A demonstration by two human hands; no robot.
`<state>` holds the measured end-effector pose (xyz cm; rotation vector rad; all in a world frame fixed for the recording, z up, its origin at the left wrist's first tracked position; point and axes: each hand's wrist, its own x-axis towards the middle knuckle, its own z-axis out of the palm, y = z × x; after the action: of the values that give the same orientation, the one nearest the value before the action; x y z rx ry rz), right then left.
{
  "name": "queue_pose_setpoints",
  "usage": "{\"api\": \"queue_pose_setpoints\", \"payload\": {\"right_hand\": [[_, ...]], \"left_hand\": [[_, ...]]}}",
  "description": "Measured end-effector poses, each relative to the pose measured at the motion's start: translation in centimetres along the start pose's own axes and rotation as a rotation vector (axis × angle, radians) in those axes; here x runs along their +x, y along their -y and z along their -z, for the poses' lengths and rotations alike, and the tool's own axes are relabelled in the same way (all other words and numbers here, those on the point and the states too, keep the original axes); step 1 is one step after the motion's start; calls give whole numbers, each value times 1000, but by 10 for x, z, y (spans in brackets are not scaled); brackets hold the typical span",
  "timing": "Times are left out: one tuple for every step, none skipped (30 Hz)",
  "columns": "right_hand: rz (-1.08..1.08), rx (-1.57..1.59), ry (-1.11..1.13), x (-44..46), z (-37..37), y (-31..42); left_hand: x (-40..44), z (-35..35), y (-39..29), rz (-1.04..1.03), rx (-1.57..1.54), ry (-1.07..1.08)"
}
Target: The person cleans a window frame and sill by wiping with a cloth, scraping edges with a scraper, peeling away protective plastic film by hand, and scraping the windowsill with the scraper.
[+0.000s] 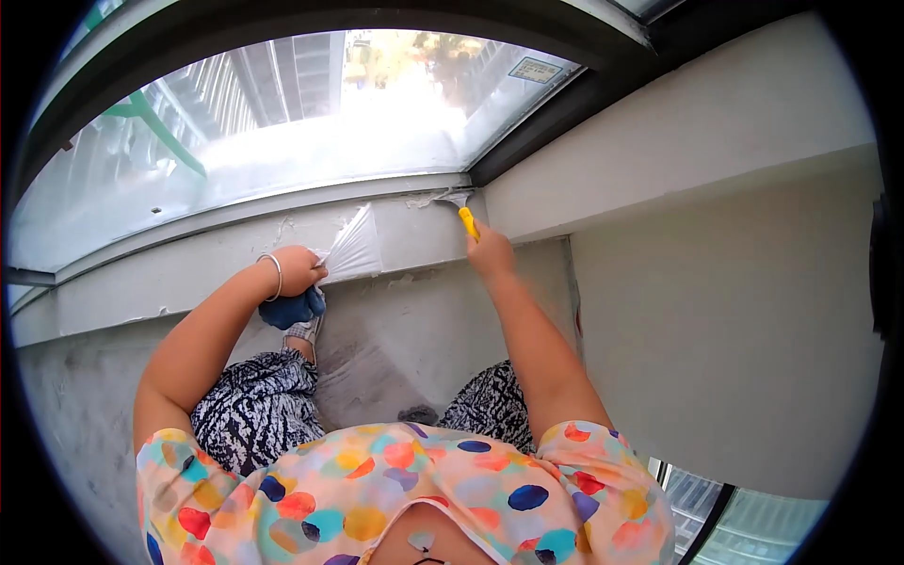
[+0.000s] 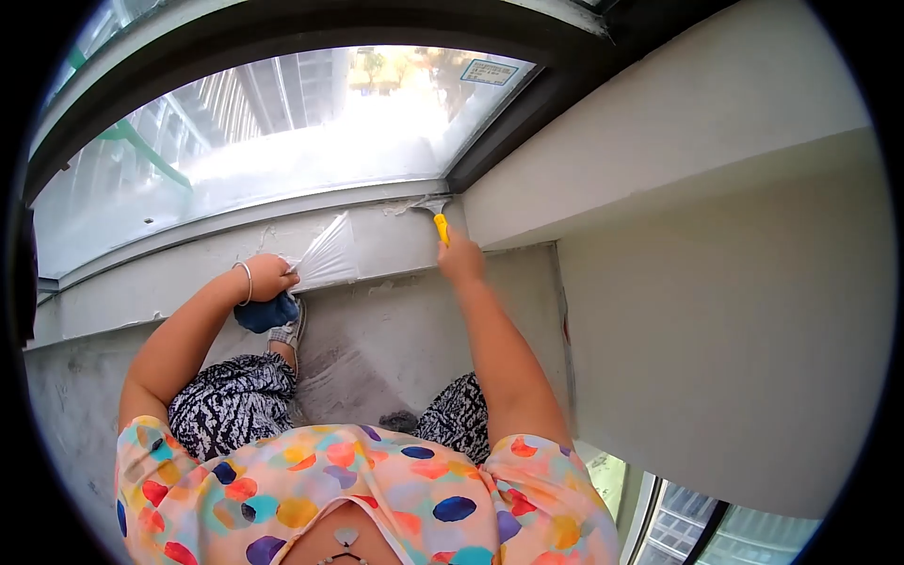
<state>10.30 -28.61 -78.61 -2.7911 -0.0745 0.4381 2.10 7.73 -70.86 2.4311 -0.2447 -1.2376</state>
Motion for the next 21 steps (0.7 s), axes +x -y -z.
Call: {"api": "queue_pose_setpoints", "payload": {"right_hand": [[-5,5,-11,-7,-7,-3],[-9,9,-15,-16,-14,-6],[17,16,-39,-19,-18,-9],[41,27,-66,-22,-19,-13],[59,35,-82,-27,-21,-17],[55,67,-68,-31,-21,-22],[54,97,-58,-34,-19,-27],[54,127,-54,-34,-18,-31],[19,108,-33,-29,-13,-27],[-15,91,-14,-18,-5,-17],[-50,75,1,-10,0,-8],[-50,62,2,-3,-1,0],[-51,53,-3,6,-2,10],[-66,40,3,-1,-3,13],[-80,35,-14,-20,-10,6],[-70,27,-59,-26,-16,-1],[-48,20,-109,-19,-19,-7],[-17,40,-128,-17,-17,-8],[1,60,-131,-25,-15,-14],[21,80,-136,-31,-13,-20],[29,89,-109,-34,-9,-23]], "left_hand": [[-1,-1,0,6,-3,-12],[-4,-4,0,17,-9,5],[-6,0,-1,31,-14,7],[-6,5,-1,45,-14,10],[-5,2,3,28,-18,-13],[-5,-1,5,36,-16,1],[-3,-2,6,42,-15,10],[0,-3,6,48,-11,14],[1,-3,6,48,-18,16],[1,-3,5,48,-22,16],[0,-2,5,47,-23,15],[-2,1,3,55,-33,13],[-2,8,-1,63,-36,8],[-7,7,-5,64,-43,20],[-12,1,-6,51,-17,53],[-10,3,-5,38,11,51],[-5,9,-3,32,36,36],[-5,9,-3,54,34,59],[-6,8,-3,70,37,65],[-6,7,-3,87,39,67],[-5,7,-2,86,44,63]]}}
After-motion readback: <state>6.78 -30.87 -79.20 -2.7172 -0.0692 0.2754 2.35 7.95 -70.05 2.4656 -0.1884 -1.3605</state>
